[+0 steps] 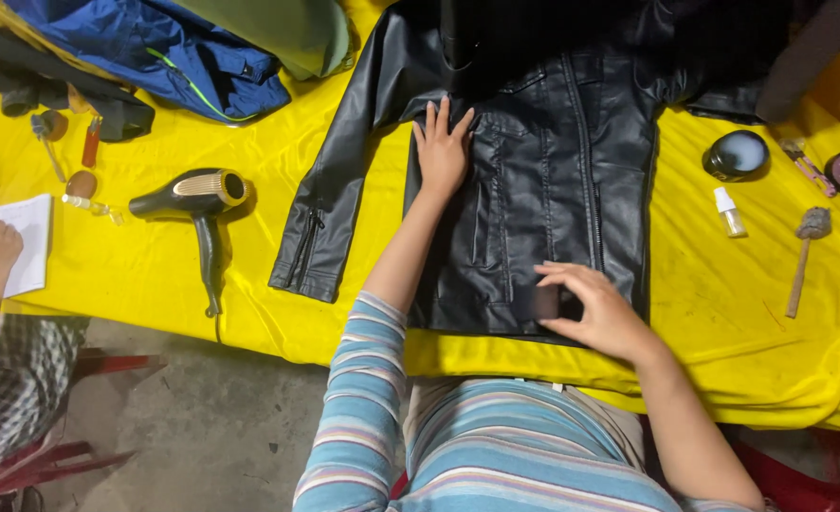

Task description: Polishing a black leather jacket with a small sponge

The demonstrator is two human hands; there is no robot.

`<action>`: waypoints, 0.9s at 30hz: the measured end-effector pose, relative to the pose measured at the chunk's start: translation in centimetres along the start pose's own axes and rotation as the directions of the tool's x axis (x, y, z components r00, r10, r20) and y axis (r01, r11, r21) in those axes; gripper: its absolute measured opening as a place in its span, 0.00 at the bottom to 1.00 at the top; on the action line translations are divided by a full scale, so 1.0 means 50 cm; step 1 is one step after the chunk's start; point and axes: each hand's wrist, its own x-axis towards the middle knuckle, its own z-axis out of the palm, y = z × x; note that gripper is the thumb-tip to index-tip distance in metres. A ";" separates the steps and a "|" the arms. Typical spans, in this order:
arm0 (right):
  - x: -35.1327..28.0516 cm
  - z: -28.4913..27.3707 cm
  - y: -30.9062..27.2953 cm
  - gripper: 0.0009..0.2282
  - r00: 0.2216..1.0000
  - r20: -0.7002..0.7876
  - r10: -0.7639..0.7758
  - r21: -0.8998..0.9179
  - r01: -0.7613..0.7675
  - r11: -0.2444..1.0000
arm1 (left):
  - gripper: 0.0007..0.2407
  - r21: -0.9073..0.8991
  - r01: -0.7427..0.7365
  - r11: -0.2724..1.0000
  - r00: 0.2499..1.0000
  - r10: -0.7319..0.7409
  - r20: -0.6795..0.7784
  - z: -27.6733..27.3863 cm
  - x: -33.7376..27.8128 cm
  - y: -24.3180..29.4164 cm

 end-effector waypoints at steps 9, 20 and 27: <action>0.010 0.121 -0.049 0.23 0.968 0.251 -0.028 0.104 0.001 0.995 | 0.20 -0.004 -0.055 0.998 0.992 0.054 -0.113 -0.072 0.025 -0.067; 0.030 0.115 -0.070 0.19 0.959 0.284 0.013 0.188 -0.069 0.980 | 0.18 0.158 0.282 0.946 0.959 -0.284 -0.010 -0.060 0.012 -0.171; 0.050 0.140 -0.084 0.21 0.955 0.296 -0.023 0.088 -0.003 0.996 | 0.14 0.380 0.231 0.896 0.968 -0.172 -0.183 -0.098 0.035 -0.151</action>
